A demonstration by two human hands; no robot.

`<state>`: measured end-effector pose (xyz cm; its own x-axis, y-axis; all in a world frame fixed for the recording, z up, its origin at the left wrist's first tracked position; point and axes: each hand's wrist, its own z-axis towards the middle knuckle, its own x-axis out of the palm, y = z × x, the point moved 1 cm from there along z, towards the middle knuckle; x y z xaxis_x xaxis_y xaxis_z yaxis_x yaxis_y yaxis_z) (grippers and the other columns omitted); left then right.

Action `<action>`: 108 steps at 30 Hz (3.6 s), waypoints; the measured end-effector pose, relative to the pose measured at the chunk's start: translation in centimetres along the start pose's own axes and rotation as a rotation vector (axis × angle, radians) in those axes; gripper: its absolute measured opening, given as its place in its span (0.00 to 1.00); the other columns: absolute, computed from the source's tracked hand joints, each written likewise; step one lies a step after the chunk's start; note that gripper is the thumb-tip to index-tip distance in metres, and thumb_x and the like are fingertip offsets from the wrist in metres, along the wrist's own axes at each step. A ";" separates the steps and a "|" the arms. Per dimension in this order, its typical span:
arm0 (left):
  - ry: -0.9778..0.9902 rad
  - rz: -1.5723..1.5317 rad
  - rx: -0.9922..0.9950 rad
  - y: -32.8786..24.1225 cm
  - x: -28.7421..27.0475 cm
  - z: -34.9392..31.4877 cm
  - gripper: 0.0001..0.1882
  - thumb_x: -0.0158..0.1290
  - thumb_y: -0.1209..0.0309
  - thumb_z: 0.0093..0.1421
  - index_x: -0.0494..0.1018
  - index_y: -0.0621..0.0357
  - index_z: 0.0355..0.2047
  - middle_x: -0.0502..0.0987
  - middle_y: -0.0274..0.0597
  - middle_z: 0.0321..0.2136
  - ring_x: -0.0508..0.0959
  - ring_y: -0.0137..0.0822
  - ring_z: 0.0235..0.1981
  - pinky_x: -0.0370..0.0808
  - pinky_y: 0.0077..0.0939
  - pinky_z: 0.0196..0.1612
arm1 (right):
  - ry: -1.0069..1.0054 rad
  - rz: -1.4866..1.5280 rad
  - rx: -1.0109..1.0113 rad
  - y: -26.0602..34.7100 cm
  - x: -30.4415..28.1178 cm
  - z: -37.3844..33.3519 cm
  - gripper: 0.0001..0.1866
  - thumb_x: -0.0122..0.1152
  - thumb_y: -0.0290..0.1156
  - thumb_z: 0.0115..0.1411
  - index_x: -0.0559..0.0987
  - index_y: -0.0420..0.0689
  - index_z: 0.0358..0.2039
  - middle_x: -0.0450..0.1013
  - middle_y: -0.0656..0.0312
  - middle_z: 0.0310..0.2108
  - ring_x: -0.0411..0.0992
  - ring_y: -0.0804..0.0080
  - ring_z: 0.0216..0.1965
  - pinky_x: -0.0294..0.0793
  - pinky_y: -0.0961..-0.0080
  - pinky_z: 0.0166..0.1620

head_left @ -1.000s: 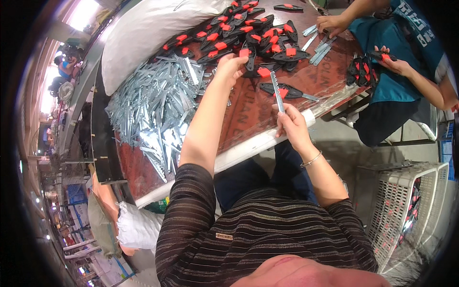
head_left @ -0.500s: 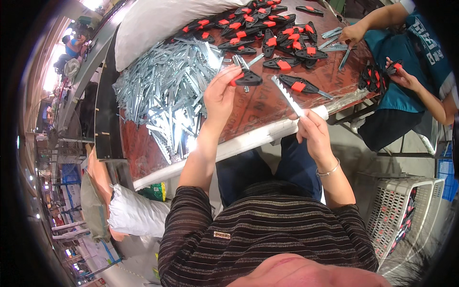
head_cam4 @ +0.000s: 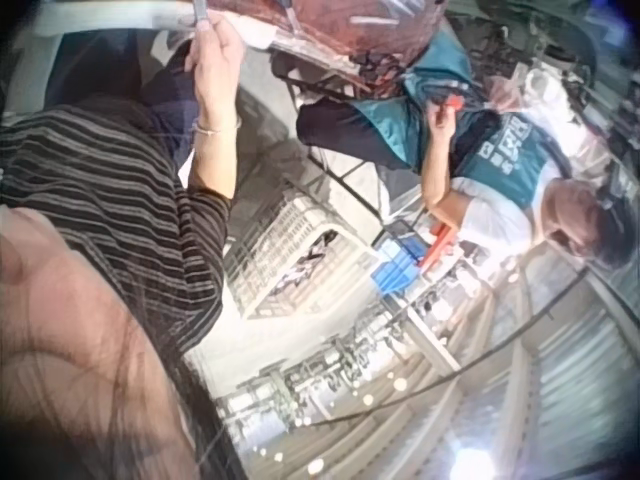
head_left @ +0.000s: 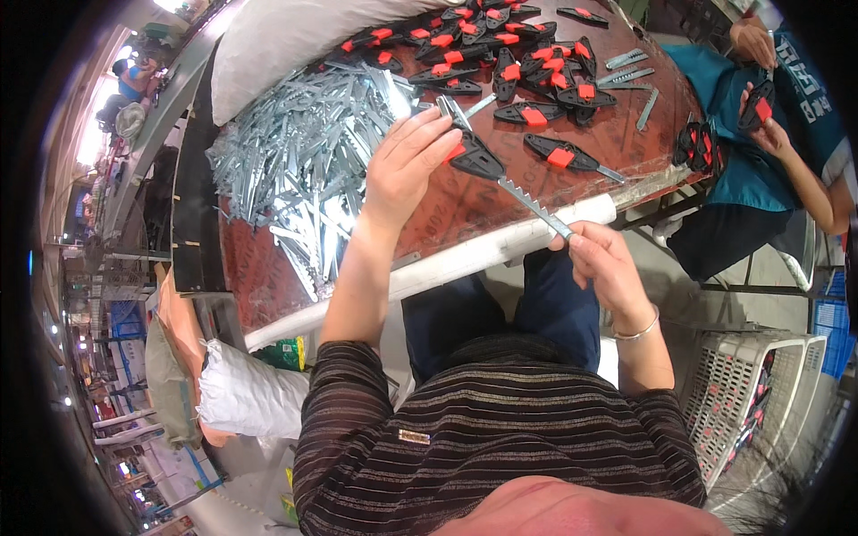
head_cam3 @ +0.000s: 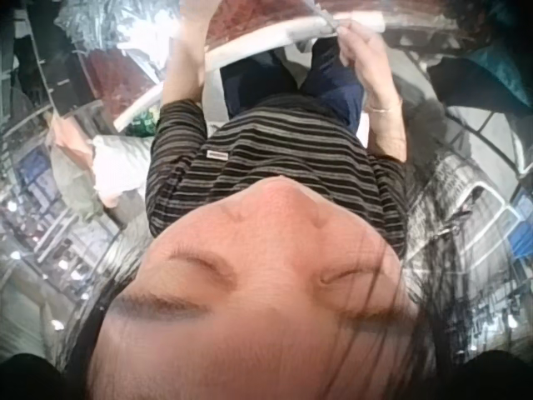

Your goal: The person inserts metal blades into red and black plastic handles at a workbench. The person repeatedly picks up a blade, aligns it with a handle, and presses it into place, then places the assembled knife into a basket.

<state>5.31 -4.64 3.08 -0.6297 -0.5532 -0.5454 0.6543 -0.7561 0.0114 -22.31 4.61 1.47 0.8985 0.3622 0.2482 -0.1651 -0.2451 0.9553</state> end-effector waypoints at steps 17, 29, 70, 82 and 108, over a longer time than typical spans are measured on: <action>0.050 -0.061 0.120 -1.4 0.3 0.0 0.14 0.51 0.76 0.54 0.76 0.60 0.42 0.76 0.47 0.44 0.75 0.45 0.48 0.71 0.40 0.54 | -0.049 0.390 0.077 -1.6 4.0 0.1 0.14 0.44 0.35 0.66 0.74 0.38 0.38 0.51 0.75 0.14 0.47 0.87 0.14 0.53 0.87 0.18; -0.120 -1.885 -0.906 -4.3 1.3 -0.9 0.42 0.59 0.52 0.52 0.57 0.65 0.58 0.69 0.56 0.51 0.71 0.49 0.53 0.69 0.44 0.57 | 0.098 0.370 0.054 -1.6 3.4 0.0 0.14 0.43 0.34 0.66 0.74 0.36 0.38 0.52 0.74 0.13 0.47 0.86 0.14 0.51 0.86 0.18; 0.591 0.100 -0.809 4.4 7.4 -4.1 0.23 0.55 0.77 0.46 0.70 0.58 0.45 0.76 0.51 0.35 0.76 0.49 0.36 0.73 0.39 0.40 | -0.348 -1.197 -0.609 -3.1 0.4 9.1 0.06 0.63 0.28 0.48 0.75 0.47 0.27 0.67 0.64 0.27 0.66 0.63 0.35 0.63 0.67 0.36; 0.350 -0.427 -0.112 -3.7 3.4 2.9 0.11 0.54 0.83 0.48 0.75 0.59 0.33 0.77 0.43 0.30 0.77 0.43 0.33 0.74 0.30 0.38 | -0.348 -1.369 -0.517 -0.4 -0.2 7.7 0.15 0.59 0.27 0.51 0.73 0.47 0.41 0.74 0.58 0.27 0.74 0.61 0.32 0.71 0.66 0.35; 0.727 0.067 -0.492 1.6 17.6 4.9 0.28 0.62 0.53 0.43 0.77 0.57 0.42 0.78 0.49 0.38 0.77 0.46 0.42 0.73 0.37 0.46 | -0.564 -0.783 -0.452 -6.3 -2.1 6.8 0.05 0.56 0.31 0.57 0.76 0.45 0.33 0.72 0.57 0.21 0.72 0.57 0.23 0.69 0.68 0.26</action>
<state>-6.82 -17.34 -2.40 -0.2703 -0.1044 -0.9571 0.8923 -0.4006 -0.2083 -20.37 -0.75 -6.14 0.8592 -0.2229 -0.4605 0.5086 0.2741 0.8162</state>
